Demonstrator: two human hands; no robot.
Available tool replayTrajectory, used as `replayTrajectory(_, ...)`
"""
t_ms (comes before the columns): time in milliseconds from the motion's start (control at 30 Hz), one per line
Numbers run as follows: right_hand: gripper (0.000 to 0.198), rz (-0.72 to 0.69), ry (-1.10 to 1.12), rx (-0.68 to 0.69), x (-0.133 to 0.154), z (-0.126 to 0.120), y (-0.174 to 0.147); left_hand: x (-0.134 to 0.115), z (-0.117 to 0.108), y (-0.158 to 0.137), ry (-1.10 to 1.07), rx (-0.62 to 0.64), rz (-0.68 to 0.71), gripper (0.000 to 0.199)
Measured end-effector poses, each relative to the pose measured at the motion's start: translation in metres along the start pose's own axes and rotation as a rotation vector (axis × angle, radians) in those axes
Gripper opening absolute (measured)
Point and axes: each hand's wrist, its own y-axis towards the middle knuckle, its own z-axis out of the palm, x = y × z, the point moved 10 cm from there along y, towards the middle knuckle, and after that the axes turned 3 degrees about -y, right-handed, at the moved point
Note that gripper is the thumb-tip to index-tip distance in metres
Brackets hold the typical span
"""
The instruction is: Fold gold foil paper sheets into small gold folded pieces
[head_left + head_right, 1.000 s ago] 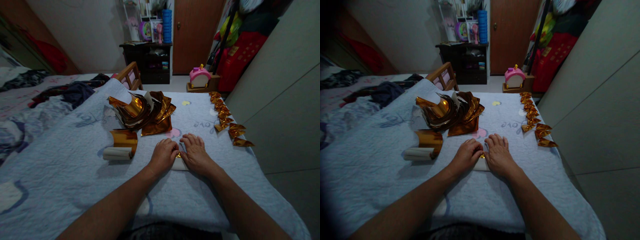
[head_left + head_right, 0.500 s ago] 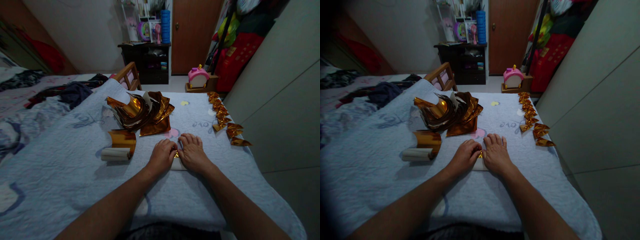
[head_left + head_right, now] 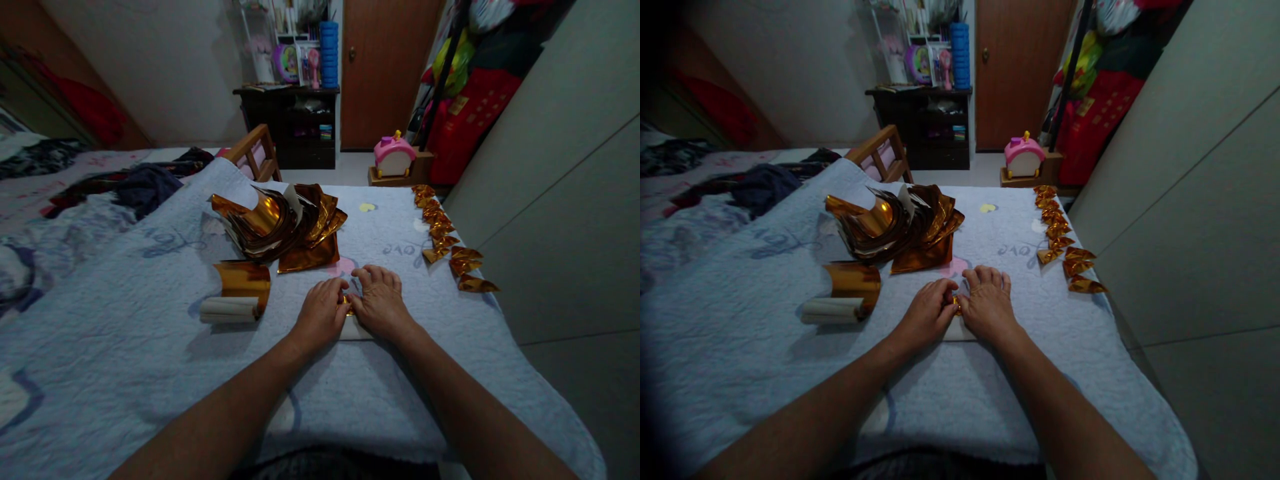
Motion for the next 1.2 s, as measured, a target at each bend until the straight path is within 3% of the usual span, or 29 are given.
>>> replayTrajectory(267,0.040,0.021,-0.012,0.032,-0.001,0.001,0.000,0.002,0.002,0.000,-0.015,0.025,-0.001,0.019)
replayTrajectory(567,0.067,-0.061,-0.023,0.110,-0.009,0.002,-0.007,-0.005,0.001,0.001,0.018,0.078,0.003,0.005)
replayTrajectory(733,0.078,-0.062,-0.045,0.173,-0.018,0.007,-0.011,-0.005,0.001,0.001,0.013,0.087,0.000,0.006)
replayTrajectory(1033,0.080,-0.055,-0.027,0.281,-0.024,0.011,-0.015,-0.003,0.001,0.001,0.001,0.078,-0.003,0.004)
replayTrajectory(1200,0.085,-0.098,0.093,0.305,-0.027,0.010,-0.017,-0.001,0.000,0.001,0.000,0.048,0.036,0.022)
